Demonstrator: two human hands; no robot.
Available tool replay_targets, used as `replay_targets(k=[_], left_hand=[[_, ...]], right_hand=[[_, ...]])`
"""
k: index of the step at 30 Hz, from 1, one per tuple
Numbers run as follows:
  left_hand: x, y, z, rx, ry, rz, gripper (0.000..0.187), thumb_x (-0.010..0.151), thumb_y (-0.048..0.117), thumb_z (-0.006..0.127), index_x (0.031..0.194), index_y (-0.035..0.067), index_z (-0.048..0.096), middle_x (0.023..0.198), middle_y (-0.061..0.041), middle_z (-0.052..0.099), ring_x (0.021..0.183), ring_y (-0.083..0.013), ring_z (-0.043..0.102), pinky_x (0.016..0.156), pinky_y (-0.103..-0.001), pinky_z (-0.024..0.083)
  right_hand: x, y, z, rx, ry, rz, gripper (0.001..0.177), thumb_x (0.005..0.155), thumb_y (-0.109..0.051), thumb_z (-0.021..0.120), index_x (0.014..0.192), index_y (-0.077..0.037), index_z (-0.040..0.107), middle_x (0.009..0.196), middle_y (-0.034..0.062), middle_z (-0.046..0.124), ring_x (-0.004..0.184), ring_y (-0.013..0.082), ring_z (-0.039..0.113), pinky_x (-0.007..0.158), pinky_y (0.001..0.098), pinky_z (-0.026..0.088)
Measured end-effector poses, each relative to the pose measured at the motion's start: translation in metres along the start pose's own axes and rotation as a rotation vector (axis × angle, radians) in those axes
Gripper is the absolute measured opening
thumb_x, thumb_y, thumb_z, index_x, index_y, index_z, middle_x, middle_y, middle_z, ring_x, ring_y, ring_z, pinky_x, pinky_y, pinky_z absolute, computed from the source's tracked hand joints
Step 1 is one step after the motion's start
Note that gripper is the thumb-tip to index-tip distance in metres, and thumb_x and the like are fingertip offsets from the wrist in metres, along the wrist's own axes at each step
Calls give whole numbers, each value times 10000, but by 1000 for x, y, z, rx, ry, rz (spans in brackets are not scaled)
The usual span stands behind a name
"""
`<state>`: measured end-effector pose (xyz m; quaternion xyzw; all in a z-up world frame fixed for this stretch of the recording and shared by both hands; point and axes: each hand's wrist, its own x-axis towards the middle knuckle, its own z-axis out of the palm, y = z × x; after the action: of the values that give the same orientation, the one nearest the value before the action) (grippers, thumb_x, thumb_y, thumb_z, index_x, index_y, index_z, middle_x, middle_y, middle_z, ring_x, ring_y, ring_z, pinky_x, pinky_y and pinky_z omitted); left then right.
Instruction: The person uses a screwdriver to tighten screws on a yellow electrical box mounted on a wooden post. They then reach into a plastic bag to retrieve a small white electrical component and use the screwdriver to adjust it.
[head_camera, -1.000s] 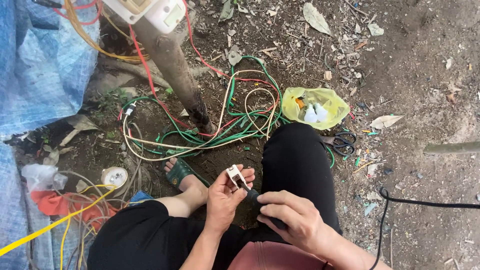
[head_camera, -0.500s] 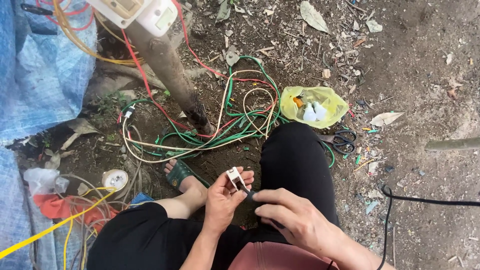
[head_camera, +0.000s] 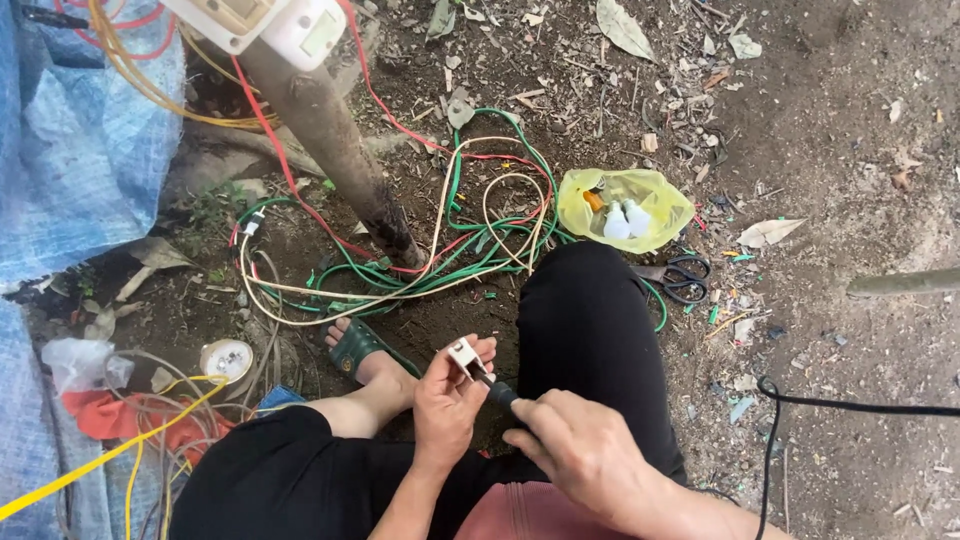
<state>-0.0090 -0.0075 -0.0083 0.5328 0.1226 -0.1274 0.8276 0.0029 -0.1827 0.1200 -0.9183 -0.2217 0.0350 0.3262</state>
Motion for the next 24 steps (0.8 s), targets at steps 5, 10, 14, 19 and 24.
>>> replay_targets(k=[5,10,14,19,24], left_hand=[[-1,-1,-4,36,26,-3,548,830,-141,618,1359,-17,544,1307,-184,695,1138,-242,701,982,-327,590],[-1,-2,-4,65,9,-30,526,827,-136,607,1337,-15,562,1298,-184,708,1163,-256,704,987,-329,588],[-3,-8,-2,164,28,29,582,804,-166,580,1366,-25,535,1330,-192,697,1227,-255,694,1025,-316,571],[-5,-5,1,271,38,117,557,799,-154,594,1343,-40,548,1303,-177,714,1156,-235,722,985,-308,594],[-5,-8,-7,252,48,44,540,817,-144,587,1342,-21,557,1294,-166,718,1160,-225,716,1008,-306,576]], right_hand=[[6,-2,-4,15,-91,-125,312,865,-142,773,1100,-7,619,843,60,571,644,204,561,570,325,492],[1,5,-2,-44,-123,-132,306,882,-196,754,1107,-38,620,851,60,582,650,217,576,577,333,496],[-12,9,6,-263,-123,62,360,882,-294,727,1162,-79,656,734,41,630,529,213,631,454,337,500],[-11,18,3,-65,-343,293,320,899,-269,665,1195,-151,641,739,57,758,547,324,700,457,417,511],[-15,28,17,-75,-287,160,344,890,-222,697,1195,-84,620,713,55,717,490,278,670,410,375,503]])
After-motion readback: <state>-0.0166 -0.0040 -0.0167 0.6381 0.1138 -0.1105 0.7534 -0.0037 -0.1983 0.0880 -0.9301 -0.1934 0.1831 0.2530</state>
